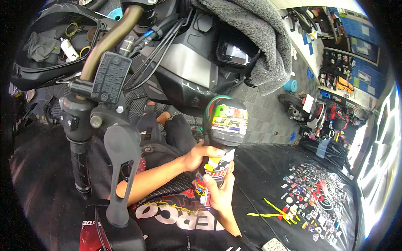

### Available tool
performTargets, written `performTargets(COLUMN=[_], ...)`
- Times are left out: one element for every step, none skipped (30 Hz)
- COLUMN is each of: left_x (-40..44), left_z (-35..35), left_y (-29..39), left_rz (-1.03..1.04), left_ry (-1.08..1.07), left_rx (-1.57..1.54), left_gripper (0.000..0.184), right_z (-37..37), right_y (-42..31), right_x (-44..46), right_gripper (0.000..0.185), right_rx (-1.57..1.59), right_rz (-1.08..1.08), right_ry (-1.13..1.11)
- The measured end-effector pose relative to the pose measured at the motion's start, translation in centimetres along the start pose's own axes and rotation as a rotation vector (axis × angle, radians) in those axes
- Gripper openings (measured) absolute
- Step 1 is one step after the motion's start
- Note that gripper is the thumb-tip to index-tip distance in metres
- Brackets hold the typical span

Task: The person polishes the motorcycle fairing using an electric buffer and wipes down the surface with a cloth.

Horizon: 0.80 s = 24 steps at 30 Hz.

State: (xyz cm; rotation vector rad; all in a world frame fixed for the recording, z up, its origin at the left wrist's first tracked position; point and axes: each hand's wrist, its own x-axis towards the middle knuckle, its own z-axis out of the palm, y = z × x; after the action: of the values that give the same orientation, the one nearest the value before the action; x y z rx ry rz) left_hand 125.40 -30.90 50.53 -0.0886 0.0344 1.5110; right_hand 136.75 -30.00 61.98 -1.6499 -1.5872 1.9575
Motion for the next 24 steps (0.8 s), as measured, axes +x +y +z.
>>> performTargets(left_x=[0.1,-0.2,-0.1,-0.1,0.0,0.4,0.7,1.0,1.2,1.5,1.6,1.8,1.9,2.1,2.2,2.3,2.3,2.3,2.2,2.0,1.8,1.5,1.2,1.0], left_z=[0.1,0.3,0.3,0.3,0.2,0.0,0.1,0.1,0.3,0.4,0.4,0.4,0.3,0.1,0.0,-0.1,-0.1,0.0,0.2,0.3,0.2,0.2,0.2,0.4], left_y=[-0.1,0.2,0.3,0.4,0.5,0.3,0.3,0.5,0.7,0.8,1.0,1.0,1.0,0.9,0.8,0.7,0.7,0.6,0.7,0.8,0.6,0.4,0.2,0.1], left_rz=[0.008,0.012,-0.005,-0.021,-0.036,-0.033,-0.029,-0.026,-0.023,0.016,0.018,0.021,0.024,0.027,0.032,0.037,0.042,0.042,0.041,0.039,0.039,0.038,0.038,0.067], left_ry=[-0.001,0.009,0.009,0.012,0.018,-0.012,-0.018,-0.025,-0.035,0.0,-0.018,-0.035,-0.051,-0.059,-0.067,-0.075,-0.082,-0.076,-0.068,-0.06,-0.043,-0.027,-0.012,0.002], left_rx=[-0.009,0.011,0.018,0.028,0.039,0.025,0.019,0.012,0.004,0.042,0.031,0.018,0.007,0.004,0.006,0.008,0.009,0.015,0.021,0.028,0.033,0.038,0.044,0.054], left_gripper=[0.038,0.037,0.038,0.038,0.038,0.038,0.038,0.038,0.038,0.038,0.038,0.037,0.037,0.037,0.037,0.037,0.037,0.037,0.037,0.037,0.037,0.037,0.037,0.037], right_z=[0.0,0.5,0.8,0.5,0.0,-0.4,-0.4,-0.3,-0.1,0.1,0.1,0.0,-0.1,0.0,0.0,0.0,-0.1,-0.2,-0.3,-0.3,-0.3,-0.3,-0.3,-0.5], right_y=[-0.3,-0.8,-1.1,-0.9,-0.6,-0.5,-0.7,-1.0,-1.3,-1.5,-1.6,-1.6,-1.6,-1.8,-1.9,-1.9,-1.8,-1.8,-1.8,-1.8,-1.8,-1.9,-1.8,-1.6], right_x=[0.0,-0.1,-0.2,-0.1,0.2,0.3,0.5,0.7,0.8,0.9,1.0,1.1,1.3,1.4,1.5,1.6,1.6,1.6,1.5,1.4,1.2,1.0,0.8,0.6], right_gripper=[0.057,0.057,0.056,0.055,0.055,0.055,0.054,0.053,0.052,0.049,0.049,0.05,0.05,0.05,0.05,0.05,0.05,0.051,0.051,0.051,0.052,0.052,0.053,0.053], right_rx=[0.001,-0.006,-0.012,0.005,0.022,0.041,0.048,0.055,0.06,0.067,0.041,0.014,-0.011,-0.033,-0.003,0.026,0.057,0.061,0.067,0.074,0.04,0.006,-0.028,-0.032], right_rz=[-0.003,0.006,0.017,0.012,0.008,0.005,0.006,0.005,0.005,0.005,-0.001,-0.004,-0.009,-0.022,-0.026,-0.03,-0.033,-0.023,-0.012,0.0,0.004,0.008,0.01,0.024], right_ry=[0.0,0.014,0.024,0.006,-0.015,-0.034,-0.029,-0.022,-0.014,0.003,0.003,0.002,0.0,0.005,0.008,0.01,0.013,0.011,0.009,0.008,-0.004,-0.015,-0.028,-0.03])
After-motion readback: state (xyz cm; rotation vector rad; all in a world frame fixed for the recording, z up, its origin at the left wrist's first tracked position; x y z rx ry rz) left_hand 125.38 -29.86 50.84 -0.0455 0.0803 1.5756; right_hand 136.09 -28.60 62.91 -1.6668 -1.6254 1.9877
